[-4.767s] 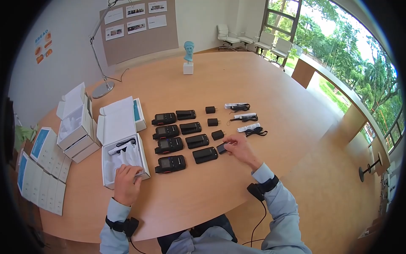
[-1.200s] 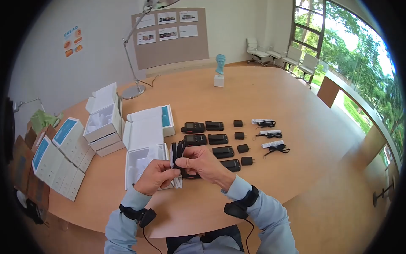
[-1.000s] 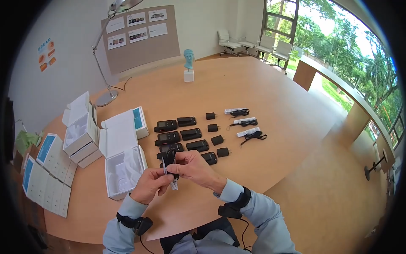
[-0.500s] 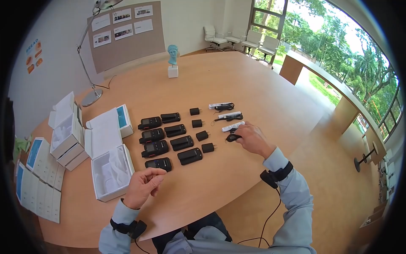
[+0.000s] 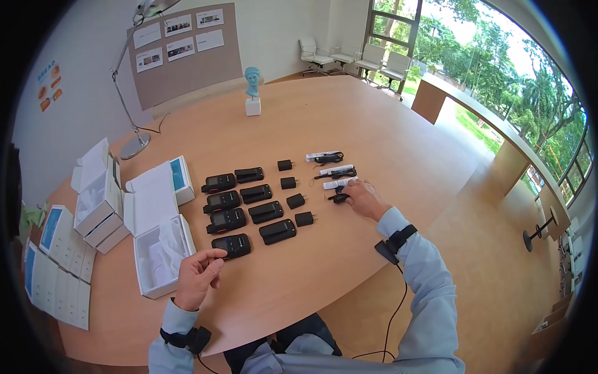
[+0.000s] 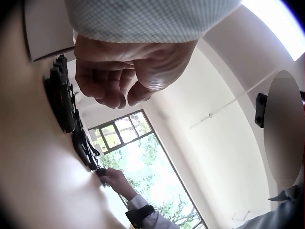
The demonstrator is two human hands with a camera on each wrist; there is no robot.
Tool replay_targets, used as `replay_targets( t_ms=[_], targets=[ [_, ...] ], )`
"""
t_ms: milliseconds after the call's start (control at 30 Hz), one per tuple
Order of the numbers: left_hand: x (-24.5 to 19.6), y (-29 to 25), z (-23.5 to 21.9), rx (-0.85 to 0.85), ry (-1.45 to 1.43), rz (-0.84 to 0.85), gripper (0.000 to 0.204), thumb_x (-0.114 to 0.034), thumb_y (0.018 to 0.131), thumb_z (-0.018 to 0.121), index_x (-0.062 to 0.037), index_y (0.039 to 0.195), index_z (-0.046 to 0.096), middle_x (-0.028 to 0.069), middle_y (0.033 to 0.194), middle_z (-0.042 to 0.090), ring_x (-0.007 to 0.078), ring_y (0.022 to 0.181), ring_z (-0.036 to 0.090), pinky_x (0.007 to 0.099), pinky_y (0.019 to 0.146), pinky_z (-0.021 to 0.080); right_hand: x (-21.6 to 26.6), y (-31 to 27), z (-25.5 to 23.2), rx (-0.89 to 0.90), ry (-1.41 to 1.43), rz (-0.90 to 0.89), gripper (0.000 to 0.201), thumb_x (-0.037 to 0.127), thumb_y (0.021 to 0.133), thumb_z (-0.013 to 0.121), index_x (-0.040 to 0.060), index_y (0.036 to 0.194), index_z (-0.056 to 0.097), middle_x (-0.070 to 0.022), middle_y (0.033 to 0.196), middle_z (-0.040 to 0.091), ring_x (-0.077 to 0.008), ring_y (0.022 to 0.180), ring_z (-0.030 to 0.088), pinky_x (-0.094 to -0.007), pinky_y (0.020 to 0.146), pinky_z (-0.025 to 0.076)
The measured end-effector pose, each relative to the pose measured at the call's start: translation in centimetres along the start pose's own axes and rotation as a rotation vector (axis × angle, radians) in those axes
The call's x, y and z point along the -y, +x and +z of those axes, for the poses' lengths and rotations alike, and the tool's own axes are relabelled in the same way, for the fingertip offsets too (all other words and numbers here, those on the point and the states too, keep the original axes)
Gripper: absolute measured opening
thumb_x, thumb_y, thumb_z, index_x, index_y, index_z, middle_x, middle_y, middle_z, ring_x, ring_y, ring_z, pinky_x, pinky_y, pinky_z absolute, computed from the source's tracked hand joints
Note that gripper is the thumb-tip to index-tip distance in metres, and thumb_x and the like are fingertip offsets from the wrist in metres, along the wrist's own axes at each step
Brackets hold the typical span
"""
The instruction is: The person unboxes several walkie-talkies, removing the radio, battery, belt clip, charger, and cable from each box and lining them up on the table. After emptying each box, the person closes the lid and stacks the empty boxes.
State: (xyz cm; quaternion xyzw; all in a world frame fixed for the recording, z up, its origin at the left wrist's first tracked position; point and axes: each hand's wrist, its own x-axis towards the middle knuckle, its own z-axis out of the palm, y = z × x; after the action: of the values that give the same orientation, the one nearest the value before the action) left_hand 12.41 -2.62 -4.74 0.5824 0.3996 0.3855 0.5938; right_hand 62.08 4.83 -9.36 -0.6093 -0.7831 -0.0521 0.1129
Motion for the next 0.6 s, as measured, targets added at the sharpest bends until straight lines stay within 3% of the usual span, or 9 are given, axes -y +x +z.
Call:
replay_targets(
  t_ms=[200,333,500,600],
  targets=[
    [-1.3,-0.4,-1.7,-0.128,0.017,0.071,0.023,-0.012,0.102,0.065,0.0036,0.118,0.068,-0.0013,0.073,0.061,0.0051,0.059,0.054,0.0211,0.054,0.045,2.2,-3.3,-1.4,0.006,0.079,-0.040,0.032,0.021,0.088,0.076,0.0079,0.116,0.070,-0.0089,0.113,0.066,-0.0315,0.111,0.060,-0.0464,0.099,0.048],
    [-2.2,-0.7,-2.6,-0.198,0.006,0.118,0.023,-0.012,0.101,0.066,0.0033,0.118,0.068,-0.0015,0.072,0.060,0.0050,0.059,0.053,0.0210,0.054,0.044,2.6,-4.6,-1.6,-0.021,0.016,-0.091,0.043,0.026,0.090,0.074,0.0074,0.128,0.063,-0.0106,0.123,0.061,-0.0324,0.116,0.056,-0.0456,0.102,0.046],
    [-4.5,-1.4,-5.9,-0.323,0.062,0.259,0.023,-0.012,0.101,0.067,0.0026,0.118,0.069,-0.0020,0.072,0.058,0.0048,0.058,0.053,0.0204,0.052,0.041,2.9,-4.9,-2.5,-0.016,0.010,-0.091,0.068,0.032,0.086,0.077,0.0037,0.142,0.053,-0.0138,0.136,0.058,-0.0355,0.121,0.053,-0.0469,0.106,0.042],
    [-5.4,-1.9,-9.2,-0.429,0.133,0.316,0.022,-0.011,0.100,0.066,0.0020,0.118,0.069,-0.0019,0.073,0.058,0.0045,0.059,0.053,0.0203,0.053,0.042,3.7,-4.8,-4.0,0.003,0.018,-0.069,0.072,0.034,0.083,0.079,0.0032,0.142,0.053,-0.0150,0.136,0.058,-0.0358,0.123,0.053,-0.0474,0.107,0.042]
  ],
)
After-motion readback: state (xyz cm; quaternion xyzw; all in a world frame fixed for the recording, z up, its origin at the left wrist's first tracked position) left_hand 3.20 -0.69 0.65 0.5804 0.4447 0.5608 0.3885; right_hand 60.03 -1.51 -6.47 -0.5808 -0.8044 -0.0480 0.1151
